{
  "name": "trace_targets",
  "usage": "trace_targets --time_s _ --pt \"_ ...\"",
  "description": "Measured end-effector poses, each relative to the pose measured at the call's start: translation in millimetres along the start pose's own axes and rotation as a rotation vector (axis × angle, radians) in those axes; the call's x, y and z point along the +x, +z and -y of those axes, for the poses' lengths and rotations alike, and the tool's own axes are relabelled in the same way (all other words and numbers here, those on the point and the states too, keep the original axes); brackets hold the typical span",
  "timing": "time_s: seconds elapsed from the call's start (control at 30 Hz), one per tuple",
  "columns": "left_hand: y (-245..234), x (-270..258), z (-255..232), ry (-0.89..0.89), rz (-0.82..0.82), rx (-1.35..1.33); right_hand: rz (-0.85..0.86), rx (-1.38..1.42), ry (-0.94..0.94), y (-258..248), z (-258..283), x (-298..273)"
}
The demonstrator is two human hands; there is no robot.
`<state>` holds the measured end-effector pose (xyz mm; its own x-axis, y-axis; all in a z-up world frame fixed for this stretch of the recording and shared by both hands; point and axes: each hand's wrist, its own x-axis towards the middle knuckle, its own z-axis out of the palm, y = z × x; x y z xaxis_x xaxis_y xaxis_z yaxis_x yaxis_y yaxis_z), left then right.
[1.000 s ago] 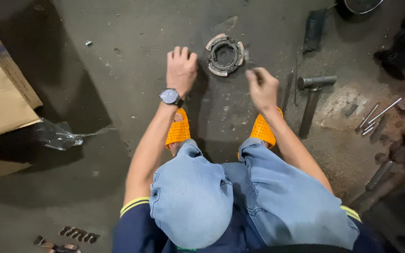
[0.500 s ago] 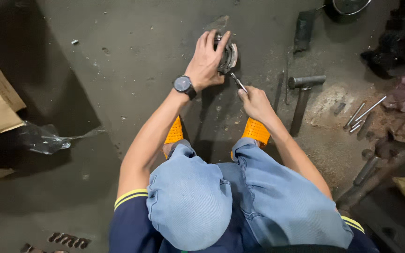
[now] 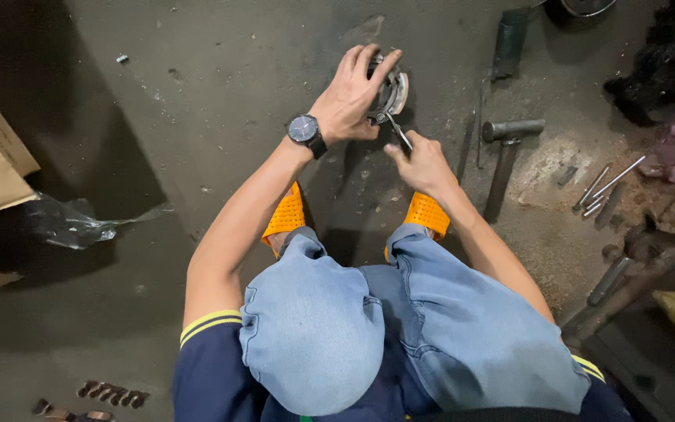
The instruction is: The person sits on the floor and uses pliers to manipulate a circular mechanical part, likely a brake assembly. They repeatedly adjust components within the assembly, flip it over, and use the pliers to press or reposition internal parts.
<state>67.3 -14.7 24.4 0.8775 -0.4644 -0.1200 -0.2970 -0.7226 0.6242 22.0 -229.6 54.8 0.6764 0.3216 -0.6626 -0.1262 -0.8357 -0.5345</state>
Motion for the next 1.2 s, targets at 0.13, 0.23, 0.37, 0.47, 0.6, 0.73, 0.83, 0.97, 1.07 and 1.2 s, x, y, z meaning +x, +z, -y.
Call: trace_targets --time_s 0.13,0.23,0.37,0.47,0.6,0.73,0.83,0.97,1.07,1.2 --pt "-8 1 1 0.007 0.062 0.028 -0.172 0.107 -0.055 27 -17 12" --pt "-1 -19 36 -0.002 -0.203 -0.137 -0.27 0.164 -0.039 50 -36 28" --pt "-12 -82 61 -0.334 -0.597 -0.239 -0.299 0.186 -0.003 56 -41 34" --pt "-6 -105 65 -0.444 -0.675 -0.127 -0.294 0.12 -0.012 53 -40 33" --pt "27 -105 73 -0.511 -0.527 -0.021 -0.29 0.156 -0.029 46 -37 31" --pt "36 -82 68 -0.541 -0.469 0.098 -0.3 0.212 0.007 47 -38 31" --pt "27 -67 52 -0.564 -0.45 0.069 -0.3 0.242 0.028 49 -36 32" --pt "14 -59 38 -0.535 -0.4 0.048 -0.274 0.181 0.057 50 -35 31" --pt "-2 -47 10 -0.351 -0.58 -0.364 -0.278 0.162 0.023 53 -39 31" --pt "-12 -19 -15 -0.329 -0.499 -0.649 -0.298 0.176 0.004 50 -34 31"
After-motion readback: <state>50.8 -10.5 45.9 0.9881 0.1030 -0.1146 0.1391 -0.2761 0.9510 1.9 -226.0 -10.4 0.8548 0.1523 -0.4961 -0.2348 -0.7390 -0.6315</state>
